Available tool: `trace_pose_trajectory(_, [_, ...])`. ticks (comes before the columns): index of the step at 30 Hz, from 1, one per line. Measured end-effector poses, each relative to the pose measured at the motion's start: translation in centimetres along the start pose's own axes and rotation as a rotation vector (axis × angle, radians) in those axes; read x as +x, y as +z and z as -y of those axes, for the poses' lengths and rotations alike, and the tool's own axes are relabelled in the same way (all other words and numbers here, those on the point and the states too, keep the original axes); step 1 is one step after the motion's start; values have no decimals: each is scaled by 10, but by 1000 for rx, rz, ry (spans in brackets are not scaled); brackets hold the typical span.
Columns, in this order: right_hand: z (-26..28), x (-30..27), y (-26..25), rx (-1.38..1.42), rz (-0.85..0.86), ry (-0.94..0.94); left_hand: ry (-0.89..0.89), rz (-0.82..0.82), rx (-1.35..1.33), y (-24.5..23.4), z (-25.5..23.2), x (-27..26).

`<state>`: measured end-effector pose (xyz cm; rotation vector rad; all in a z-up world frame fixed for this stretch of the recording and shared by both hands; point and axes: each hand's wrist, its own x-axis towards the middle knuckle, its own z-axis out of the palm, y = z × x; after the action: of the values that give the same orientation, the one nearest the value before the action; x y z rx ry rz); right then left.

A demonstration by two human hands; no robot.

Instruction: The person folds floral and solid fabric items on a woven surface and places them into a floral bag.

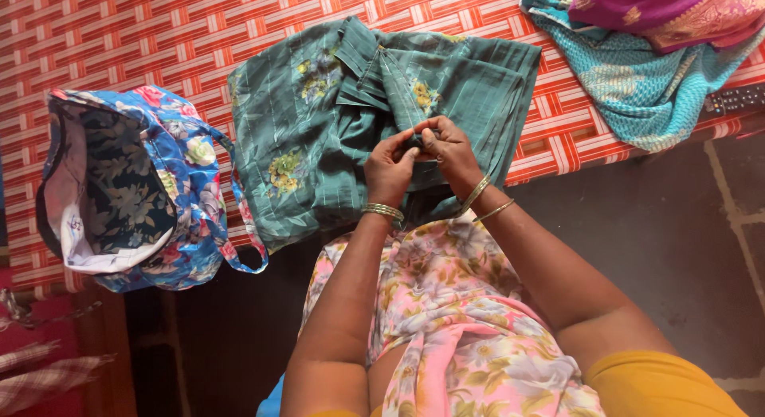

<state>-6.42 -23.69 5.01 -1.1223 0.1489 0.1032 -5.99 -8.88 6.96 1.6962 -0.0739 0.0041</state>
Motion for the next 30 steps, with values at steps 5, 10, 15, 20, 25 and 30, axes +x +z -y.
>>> trace_pose_trajectory(5, [0,0,3,-69,47,14,-24,-73,65,-8,19,8])
trace_pose_trajectory(10, [5,1,7,-137,41,-37,-157,-81,-237,-12,37,20])
trace_pose_trajectory(15, [21,-1,6,-369,-241,-113,-205,-114,-383,-12,29,25])
trace_pose_trajectory(20, [26,-9,19,-692,-193,-325,-203,-47,-414,4,17,25])
trace_pose_trajectory(25, [50,-17,39,-792,-187,-462,-180,-24,-498,9,-5,30])
trace_pose_trajectory(30, [69,-24,49,-767,-212,-418,24,83,-364,9,-19,26])
